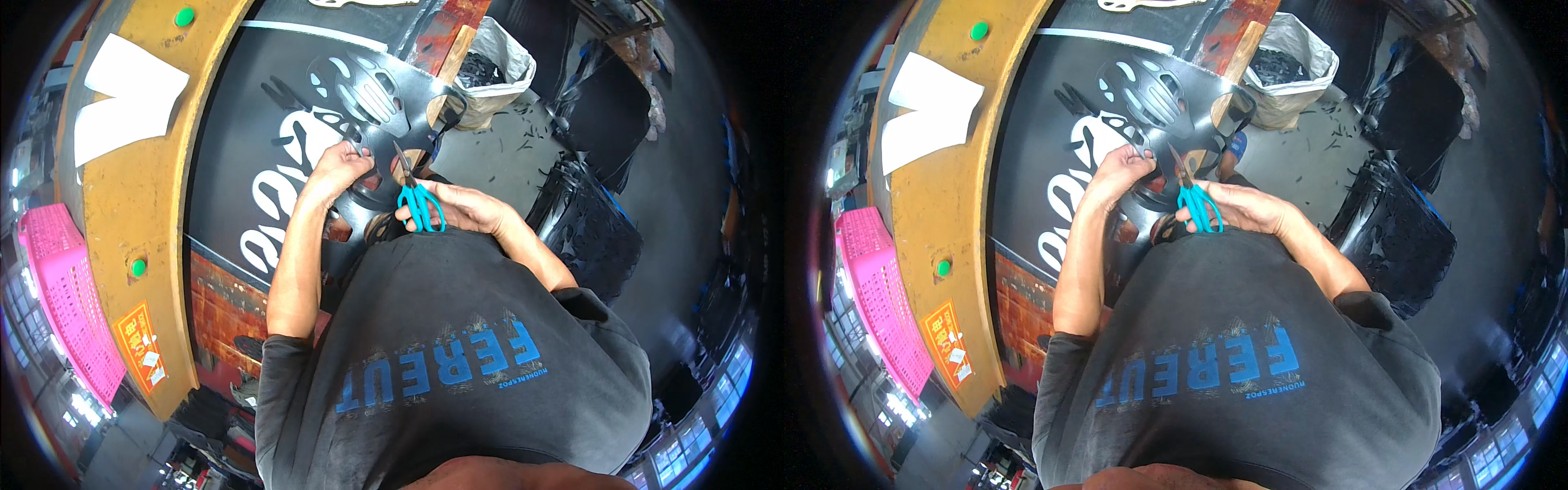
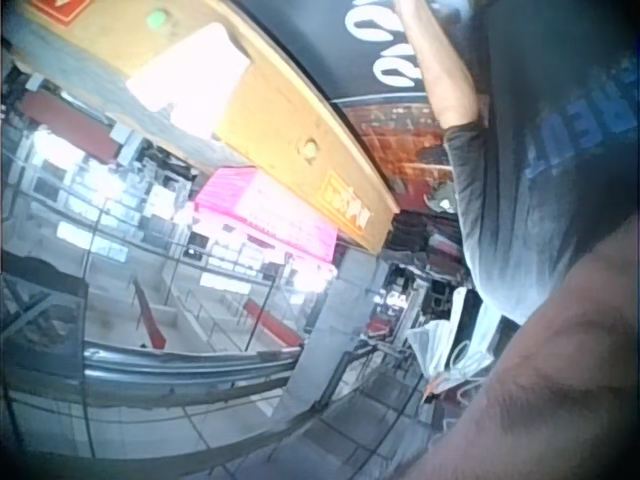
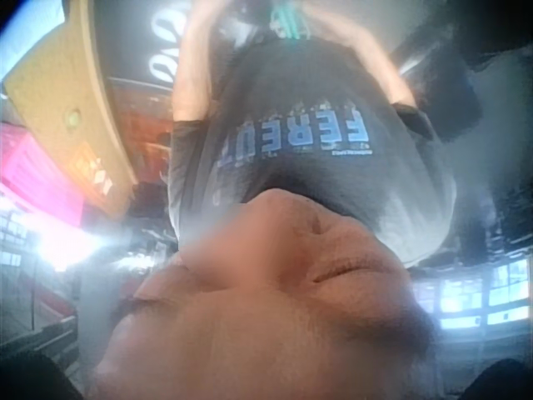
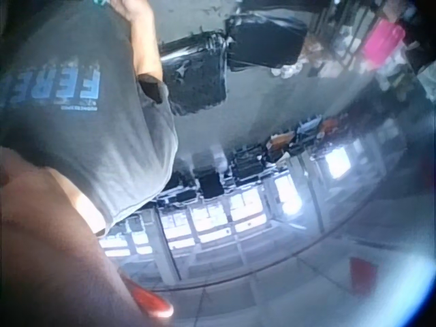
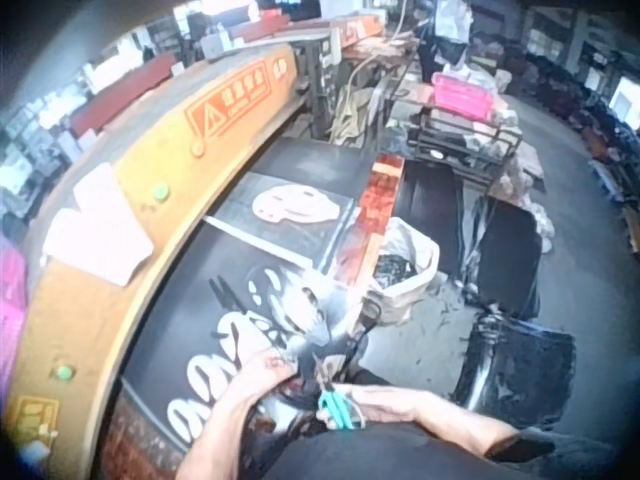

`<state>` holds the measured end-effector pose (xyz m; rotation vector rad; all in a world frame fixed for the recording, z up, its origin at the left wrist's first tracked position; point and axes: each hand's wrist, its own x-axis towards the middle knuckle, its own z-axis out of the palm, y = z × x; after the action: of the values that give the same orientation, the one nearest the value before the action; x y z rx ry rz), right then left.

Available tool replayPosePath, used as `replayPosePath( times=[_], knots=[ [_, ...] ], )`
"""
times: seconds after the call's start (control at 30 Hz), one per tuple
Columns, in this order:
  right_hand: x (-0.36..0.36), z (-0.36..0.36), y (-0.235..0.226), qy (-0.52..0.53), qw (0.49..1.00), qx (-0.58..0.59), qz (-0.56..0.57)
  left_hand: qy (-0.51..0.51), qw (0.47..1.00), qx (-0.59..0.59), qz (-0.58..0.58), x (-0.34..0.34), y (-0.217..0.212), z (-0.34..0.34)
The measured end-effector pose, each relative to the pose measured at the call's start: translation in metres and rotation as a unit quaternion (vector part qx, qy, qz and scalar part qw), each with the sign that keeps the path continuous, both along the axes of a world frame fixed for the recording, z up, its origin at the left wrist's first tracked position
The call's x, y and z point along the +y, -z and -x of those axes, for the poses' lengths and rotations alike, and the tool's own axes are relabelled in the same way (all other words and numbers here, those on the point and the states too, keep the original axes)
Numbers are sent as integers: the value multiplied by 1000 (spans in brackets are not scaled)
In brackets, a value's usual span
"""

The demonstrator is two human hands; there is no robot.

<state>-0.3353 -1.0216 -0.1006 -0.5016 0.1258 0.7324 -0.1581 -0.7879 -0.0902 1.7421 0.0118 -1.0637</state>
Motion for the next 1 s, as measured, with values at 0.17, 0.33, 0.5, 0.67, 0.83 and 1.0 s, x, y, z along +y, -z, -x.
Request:
replayPosePath(
  times=[0.17,0.33,0.5,0.67,0.83,1.0],
  knots=[
    [-3,-9,14,22,998,-37,-47,31,999,-8,-28,-1,12,-4],
    [4,-12,15,98,991,9,-90,87,991,-54,-83,0,6,-15],
    [25,-15,11,83,991,37,96,94,990,-35,-102,-1,-4,-18],
    [42,-17,9,42,985,28,168,86,984,-91,-124,-1,6,-20],
    [51,-22,13,5,986,62,151,95,973,-122,-170,-7,3,-19],
    [62,-33,15,32,985,80,148,54,981,-64,-175,-14,-19,-14]
  ],
)
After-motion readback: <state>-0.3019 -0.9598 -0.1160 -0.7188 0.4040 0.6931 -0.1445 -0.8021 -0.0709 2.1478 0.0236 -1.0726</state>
